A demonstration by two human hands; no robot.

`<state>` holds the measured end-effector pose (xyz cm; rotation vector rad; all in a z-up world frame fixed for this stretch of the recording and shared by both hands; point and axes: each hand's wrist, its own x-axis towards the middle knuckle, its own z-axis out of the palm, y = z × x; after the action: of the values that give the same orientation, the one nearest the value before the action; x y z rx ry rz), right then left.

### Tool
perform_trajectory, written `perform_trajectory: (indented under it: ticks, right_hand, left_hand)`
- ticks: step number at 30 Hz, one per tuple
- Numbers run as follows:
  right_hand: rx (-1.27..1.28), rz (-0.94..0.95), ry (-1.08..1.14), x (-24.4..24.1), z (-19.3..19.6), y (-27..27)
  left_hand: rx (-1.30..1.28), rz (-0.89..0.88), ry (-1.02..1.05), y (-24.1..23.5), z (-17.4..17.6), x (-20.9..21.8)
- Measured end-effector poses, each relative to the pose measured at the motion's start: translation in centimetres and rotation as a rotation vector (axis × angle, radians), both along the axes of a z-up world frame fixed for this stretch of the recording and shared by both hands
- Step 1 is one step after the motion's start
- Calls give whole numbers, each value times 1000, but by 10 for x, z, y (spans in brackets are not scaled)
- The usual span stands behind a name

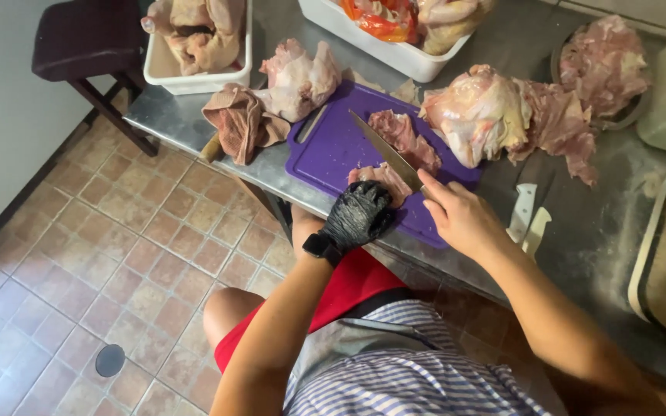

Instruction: Trimming and deboning raw chicken pieces on a purple cutting board using a knife

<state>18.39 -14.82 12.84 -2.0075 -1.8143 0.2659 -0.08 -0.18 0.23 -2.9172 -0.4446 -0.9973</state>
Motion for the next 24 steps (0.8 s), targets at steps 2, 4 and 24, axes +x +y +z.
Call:
perform_trajectory:
  ticks: [2,4,24]
  right_hand:
    - [11,29,-59,1,-10,5]
    - [-17,21,-41,3,-1,-12]
    - [53,78,38,-3,-12,-15]
  left_hand:
    - [-5,14,6,0,-1,0]
    - [-13,18,6,1,-3,-1]
    - [-41,110,90,35,-25,-35]
